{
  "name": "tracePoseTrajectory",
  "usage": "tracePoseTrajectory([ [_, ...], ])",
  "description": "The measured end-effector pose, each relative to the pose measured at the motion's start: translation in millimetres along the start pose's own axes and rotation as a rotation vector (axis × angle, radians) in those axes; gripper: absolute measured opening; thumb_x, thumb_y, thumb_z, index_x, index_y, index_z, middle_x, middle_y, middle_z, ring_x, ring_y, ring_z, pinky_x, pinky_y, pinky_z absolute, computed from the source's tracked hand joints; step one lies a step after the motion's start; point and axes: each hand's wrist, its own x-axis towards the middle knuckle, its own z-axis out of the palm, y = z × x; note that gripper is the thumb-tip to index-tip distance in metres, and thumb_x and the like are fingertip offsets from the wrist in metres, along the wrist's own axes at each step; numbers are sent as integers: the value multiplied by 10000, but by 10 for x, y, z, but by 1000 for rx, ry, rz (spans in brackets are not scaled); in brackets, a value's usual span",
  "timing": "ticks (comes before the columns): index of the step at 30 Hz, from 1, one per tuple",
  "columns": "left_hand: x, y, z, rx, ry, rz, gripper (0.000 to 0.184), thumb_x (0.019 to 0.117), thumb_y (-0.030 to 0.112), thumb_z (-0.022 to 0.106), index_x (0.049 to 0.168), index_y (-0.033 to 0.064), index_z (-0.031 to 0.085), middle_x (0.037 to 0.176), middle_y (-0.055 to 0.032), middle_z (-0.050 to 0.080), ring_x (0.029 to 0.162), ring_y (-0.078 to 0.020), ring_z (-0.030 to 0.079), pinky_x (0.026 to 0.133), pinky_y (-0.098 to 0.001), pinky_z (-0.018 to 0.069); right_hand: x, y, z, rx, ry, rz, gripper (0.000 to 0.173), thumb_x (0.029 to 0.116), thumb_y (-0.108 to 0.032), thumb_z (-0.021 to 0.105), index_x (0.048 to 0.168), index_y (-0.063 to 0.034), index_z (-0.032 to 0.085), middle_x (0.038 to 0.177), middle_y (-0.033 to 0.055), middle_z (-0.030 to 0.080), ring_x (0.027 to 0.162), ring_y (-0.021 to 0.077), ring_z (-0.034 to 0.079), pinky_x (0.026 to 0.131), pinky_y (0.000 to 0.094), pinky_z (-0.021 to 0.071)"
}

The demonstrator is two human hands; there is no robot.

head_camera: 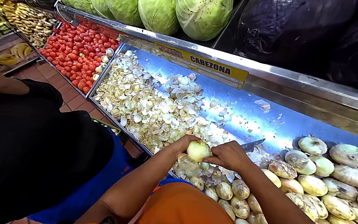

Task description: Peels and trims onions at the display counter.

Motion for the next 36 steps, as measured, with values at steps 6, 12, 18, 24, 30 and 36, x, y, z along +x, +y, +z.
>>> tracePoseTrajectory([
  [6,122,70,-286,-208,48,103,574,1038,567,364,1218,86,621,1036,-147,694,895,-255,693,764,-434,581,-105,-285,12,128,-43,154,553,982,-594,560,790,-86,664,657,88,641,618,274,683,541,500,538],
  [12,16,30,-291,102,79,200,522,1005,492,588,1383,133,565,1222,-185,669,1014,-314,690,832,-474,585,6,-79,-221,273,-222,665,356,943,-267,659,1268,-123,632,1091,112,699,979,309,697,838,567,570],
  [18,-116,-21,-161,190,65,229,520,985,303,648,1438,88,512,1176,-206,672,990,-306,692,829,-457,586,184,-207,-347,180,-452,528,741,865,-839,504,951,-122,668,831,73,662,822,273,674,729,520,540],
  [24,-178,-88,-8,223,150,272,530,917,221,762,1334,38,491,1138,-191,668,972,-281,692,833,-441,587,275,-248,-326,95,-536,413,816,836,-905,421,805,-124,658,723,70,643,750,275,670,673,525,519],
  [30,9,-330,105,359,355,310,594,804,251,860,1234,24,519,1045,-174,683,919,-274,702,805,-473,595,259,-111,-8,-45,-399,64,881,923,-861,225,738,-95,619,638,92,611,669,293,677,603,512,521],
  [36,349,-389,98,373,485,269,668,772,273,836,1315,55,513,1062,-184,689,983,-313,692,849,-534,572,248,46,109,-47,-422,47,856,963,-815,196,739,-94,597,633,91,595,663,290,669,597,506,510],
])
